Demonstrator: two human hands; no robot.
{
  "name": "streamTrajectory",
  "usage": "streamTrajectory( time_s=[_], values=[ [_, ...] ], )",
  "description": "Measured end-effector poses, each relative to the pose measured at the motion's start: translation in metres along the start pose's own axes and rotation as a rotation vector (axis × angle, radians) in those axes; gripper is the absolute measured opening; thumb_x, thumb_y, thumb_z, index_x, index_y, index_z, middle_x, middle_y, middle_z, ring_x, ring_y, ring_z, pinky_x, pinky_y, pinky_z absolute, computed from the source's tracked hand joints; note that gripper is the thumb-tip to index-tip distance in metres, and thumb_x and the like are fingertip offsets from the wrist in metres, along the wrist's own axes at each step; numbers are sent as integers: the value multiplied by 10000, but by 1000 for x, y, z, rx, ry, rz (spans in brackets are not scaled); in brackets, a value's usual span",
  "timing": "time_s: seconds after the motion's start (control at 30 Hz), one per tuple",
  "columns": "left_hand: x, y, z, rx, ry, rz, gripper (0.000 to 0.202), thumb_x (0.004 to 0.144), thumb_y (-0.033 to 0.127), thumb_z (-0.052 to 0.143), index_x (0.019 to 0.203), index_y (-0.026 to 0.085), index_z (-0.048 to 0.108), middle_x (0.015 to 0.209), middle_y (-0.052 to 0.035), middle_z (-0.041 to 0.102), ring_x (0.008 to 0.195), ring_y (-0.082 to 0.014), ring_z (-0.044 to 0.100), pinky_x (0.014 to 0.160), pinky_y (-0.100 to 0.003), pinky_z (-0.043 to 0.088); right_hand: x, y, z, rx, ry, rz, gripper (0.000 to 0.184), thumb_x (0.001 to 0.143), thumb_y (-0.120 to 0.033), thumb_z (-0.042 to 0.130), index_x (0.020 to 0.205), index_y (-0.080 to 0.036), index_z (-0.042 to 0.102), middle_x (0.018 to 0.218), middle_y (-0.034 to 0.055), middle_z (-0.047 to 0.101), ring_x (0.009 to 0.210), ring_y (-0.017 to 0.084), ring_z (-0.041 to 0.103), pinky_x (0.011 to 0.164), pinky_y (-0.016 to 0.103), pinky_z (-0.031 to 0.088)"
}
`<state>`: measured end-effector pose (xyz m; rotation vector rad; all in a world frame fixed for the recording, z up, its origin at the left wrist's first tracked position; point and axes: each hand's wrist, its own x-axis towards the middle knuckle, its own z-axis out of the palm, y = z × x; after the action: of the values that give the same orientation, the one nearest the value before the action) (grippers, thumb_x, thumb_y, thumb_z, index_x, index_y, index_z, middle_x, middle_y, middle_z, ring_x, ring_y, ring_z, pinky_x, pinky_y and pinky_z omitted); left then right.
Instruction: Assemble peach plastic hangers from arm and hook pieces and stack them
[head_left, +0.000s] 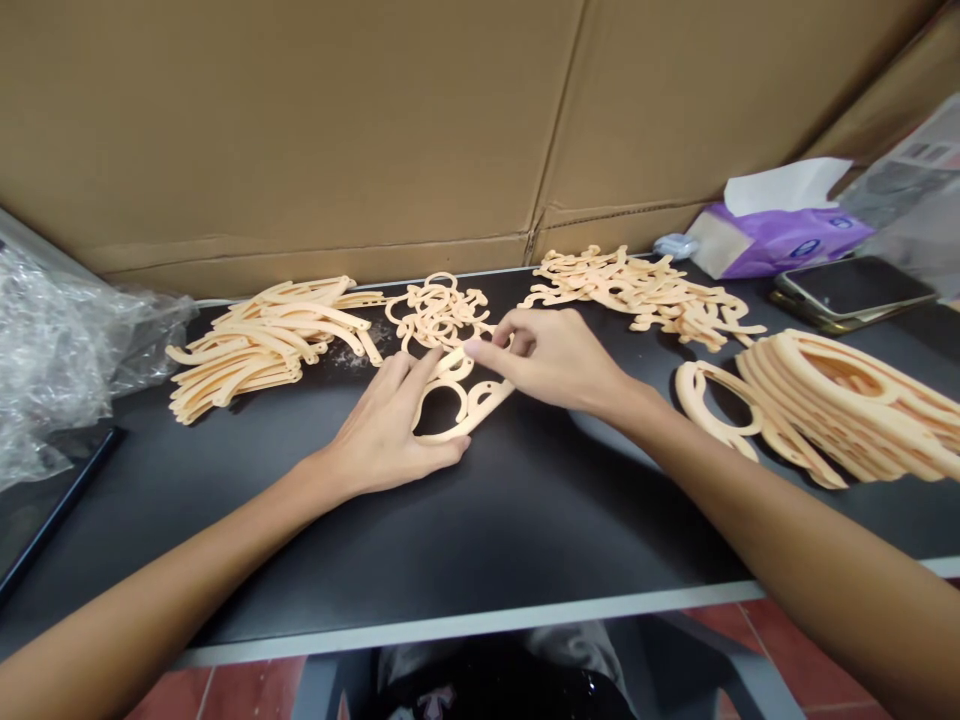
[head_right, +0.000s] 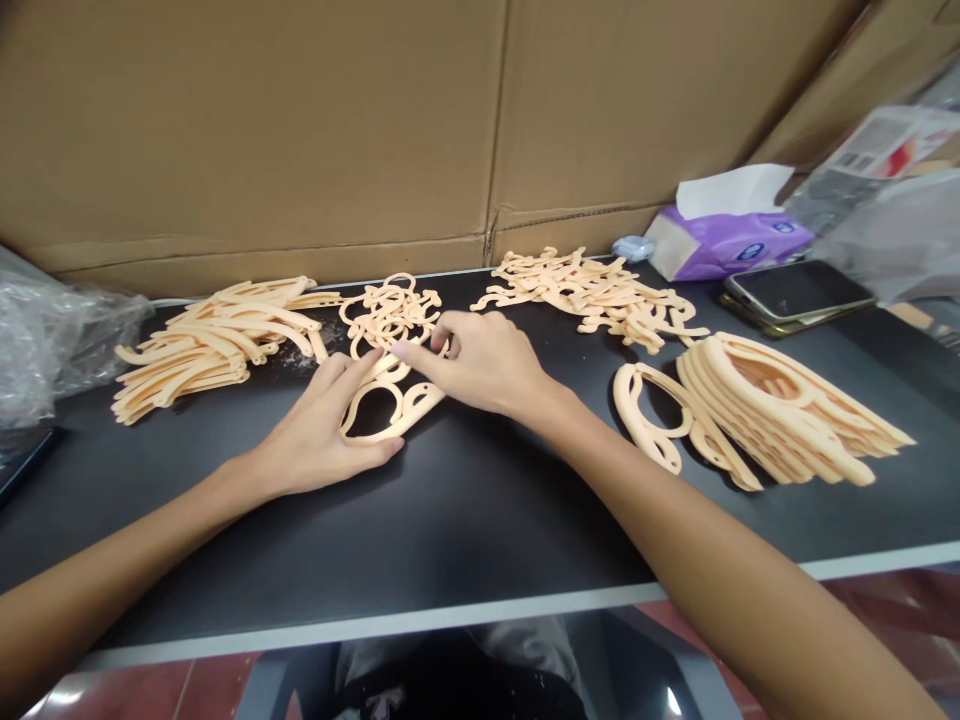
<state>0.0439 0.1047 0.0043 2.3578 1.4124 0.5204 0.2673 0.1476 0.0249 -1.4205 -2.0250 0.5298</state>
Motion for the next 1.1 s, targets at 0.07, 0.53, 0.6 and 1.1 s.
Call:
streamTrajectory(
  time_s=[0.07, 0.53, 0.6, 1.1],
  values=[
    [0, 2, -1, 36, -37, 56, 913, 732, 504, 726, 1515, 179, 384, 1107, -94, 483, 1057, -304, 458, 988, -488, 444, 0, 1, 1, -14, 126, -2, 448, 853, -622, 614, 750, -193, 686, 667, 23, 675, 613, 145, 568, 596, 273, 358],
    [-2, 0, -14, -92, -193, 325, 688, 801, 337, 714, 1439, 231, 478, 1373, -84, 525, 1262, -282, 409, 1142, -479, 363, -9, -11, 5, -102, -112, -261, 286, 923, -389, 579, 771, -193, 720, 768, 15, 722, 781, 155, 602, 670, 270, 342],
    [-3, -3, -14, -131, -190, 322, 683, 805, 329, 716, 1432, 215, 470, 1410, -97, 518, 1317, -286, 411, 1161, -477, 353, -10, -14, 3, -146, -165, -224, 319, 940, -400, 543, 759, -199, 712, 763, 12, 724, 742, 149, 594, 643, 273, 319],
    [-3, -6, -13, -190, -186, 355, 679, 803, 328, 698, 1413, 219, 422, 1459, -124, 526, 1361, -311, 471, 1143, -518, 362, -90, -35, -4, -295, -154, -169, 654, 806, -544, 707, 1350, -221, 541, 1215, 99, 694, 1075, 295, 622, 896, 449, 492]
  ],
)
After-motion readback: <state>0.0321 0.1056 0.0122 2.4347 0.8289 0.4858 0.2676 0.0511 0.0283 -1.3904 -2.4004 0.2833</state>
